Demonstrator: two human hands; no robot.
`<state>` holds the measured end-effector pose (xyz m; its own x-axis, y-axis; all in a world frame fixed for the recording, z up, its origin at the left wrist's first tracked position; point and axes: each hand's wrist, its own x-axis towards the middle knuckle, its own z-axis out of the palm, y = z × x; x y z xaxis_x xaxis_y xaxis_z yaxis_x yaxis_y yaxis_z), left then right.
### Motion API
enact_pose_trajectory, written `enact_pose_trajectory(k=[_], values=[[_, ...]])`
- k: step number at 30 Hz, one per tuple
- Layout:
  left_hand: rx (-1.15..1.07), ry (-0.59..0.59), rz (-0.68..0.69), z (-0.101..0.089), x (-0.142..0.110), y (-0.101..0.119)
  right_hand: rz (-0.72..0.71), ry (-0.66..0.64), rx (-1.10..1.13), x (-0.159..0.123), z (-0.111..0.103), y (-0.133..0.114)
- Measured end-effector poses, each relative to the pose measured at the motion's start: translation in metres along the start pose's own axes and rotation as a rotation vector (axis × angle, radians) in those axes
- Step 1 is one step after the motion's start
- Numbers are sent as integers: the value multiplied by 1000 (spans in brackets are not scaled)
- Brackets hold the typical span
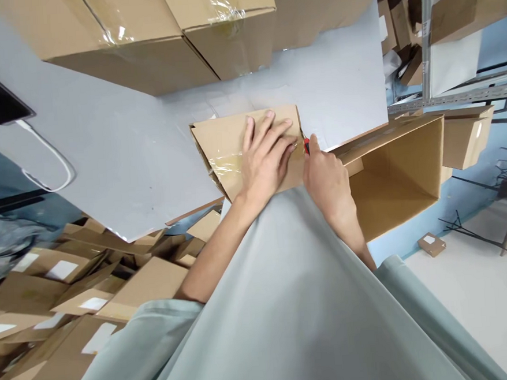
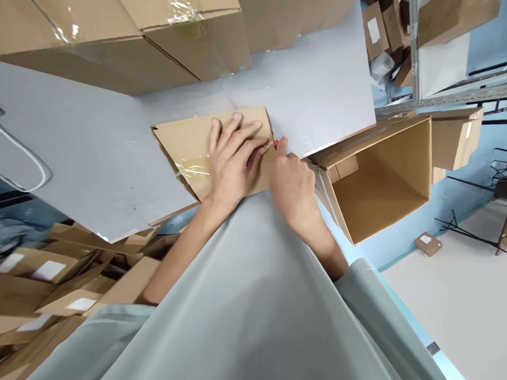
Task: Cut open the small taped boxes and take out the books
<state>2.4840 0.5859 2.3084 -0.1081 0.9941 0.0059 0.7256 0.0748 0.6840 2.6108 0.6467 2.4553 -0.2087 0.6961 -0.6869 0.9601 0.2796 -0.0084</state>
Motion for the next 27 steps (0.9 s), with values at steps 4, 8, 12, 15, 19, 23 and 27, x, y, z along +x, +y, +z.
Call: enact_pose_trajectory(k=[4,8,12,15,19,23,27], values=[[-56,70,1,-3,-1,7,31,-43,11,-21,6,7],[-98,130,42,-9,0,9,36,-96,45,-39,11,10],[-112,118,58,-11,2,6,48,-125,78,-49,20,16],[-113,91,22,-14,3,7,14,-110,101,-53,21,22],[-113,57,-61,-16,3,11,1,-59,123,-53,18,29],[-107,74,-81,-14,2,14,-36,-30,150,-38,24,29],[-113,86,-83,-12,0,15,-29,-30,138,-24,31,25]])
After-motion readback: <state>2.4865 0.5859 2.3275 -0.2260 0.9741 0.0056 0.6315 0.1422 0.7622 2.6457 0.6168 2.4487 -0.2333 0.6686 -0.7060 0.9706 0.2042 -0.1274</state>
